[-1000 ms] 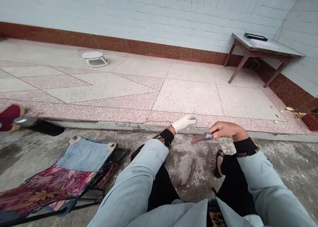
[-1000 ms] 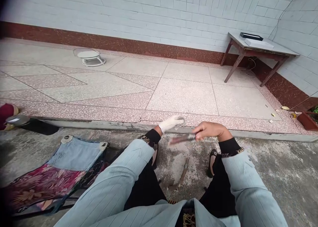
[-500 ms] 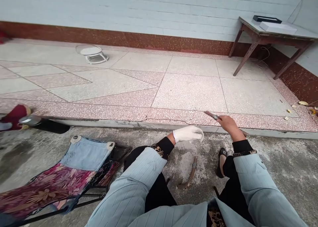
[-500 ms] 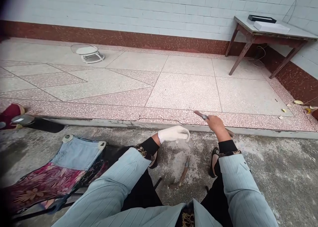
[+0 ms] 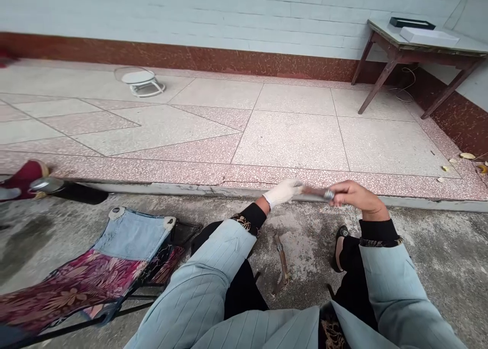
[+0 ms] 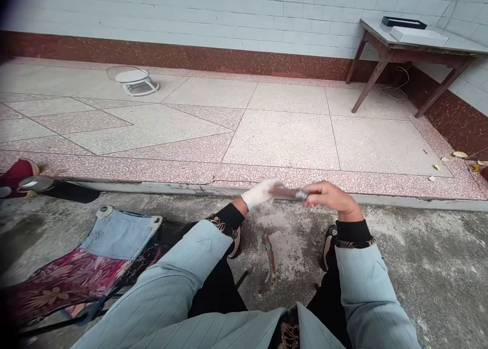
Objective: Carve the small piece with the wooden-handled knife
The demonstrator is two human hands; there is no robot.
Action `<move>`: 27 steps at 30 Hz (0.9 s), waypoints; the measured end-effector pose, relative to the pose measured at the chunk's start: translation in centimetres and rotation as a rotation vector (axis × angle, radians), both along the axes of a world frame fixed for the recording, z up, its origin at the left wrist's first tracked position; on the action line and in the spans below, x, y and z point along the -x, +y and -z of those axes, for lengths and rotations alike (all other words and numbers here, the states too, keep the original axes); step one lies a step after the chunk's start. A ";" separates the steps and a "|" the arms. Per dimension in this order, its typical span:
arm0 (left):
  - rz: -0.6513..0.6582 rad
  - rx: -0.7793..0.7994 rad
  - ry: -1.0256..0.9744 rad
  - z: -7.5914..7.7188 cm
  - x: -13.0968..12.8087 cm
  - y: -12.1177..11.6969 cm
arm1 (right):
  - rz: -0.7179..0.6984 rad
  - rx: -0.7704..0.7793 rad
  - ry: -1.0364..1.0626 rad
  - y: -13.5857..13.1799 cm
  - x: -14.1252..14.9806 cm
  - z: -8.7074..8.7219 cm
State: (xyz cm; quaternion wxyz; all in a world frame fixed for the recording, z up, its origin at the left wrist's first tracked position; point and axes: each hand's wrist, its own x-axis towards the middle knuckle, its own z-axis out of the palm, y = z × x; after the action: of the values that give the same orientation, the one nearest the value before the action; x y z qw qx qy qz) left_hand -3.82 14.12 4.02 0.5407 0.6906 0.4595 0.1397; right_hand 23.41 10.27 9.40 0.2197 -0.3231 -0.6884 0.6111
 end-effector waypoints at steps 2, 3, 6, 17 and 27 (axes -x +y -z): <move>0.117 0.051 -0.010 0.5 -0.7 -0.8 | 0.346 -0.010 -0.021 0.9 -1.1 0.5; 0.185 0.076 -0.029 0.6 -0.9 -1.2 | 0.487 -0.009 -0.073 1.4 -1.4 0.9; 0.313 0.106 -0.080 0.2 -0.9 -2.2 | 0.713 -0.050 -0.412 2.5 -1.5 2.0; 0.209 0.144 -0.273 -0.6 1.6 -0.9 | -0.442 0.208 -0.508 0.2 3.1 2.7; 0.336 0.177 -0.180 1.7 -0.5 -2.7 | 0.631 0.046 -0.004 2.5 -0.8 3.5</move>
State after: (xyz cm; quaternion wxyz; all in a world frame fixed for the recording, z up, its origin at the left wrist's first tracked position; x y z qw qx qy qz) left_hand -3.35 11.47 2.32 0.6538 0.6922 0.2980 0.0680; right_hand 24.19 12.76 5.88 0.3898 -0.5268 -0.5405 0.5277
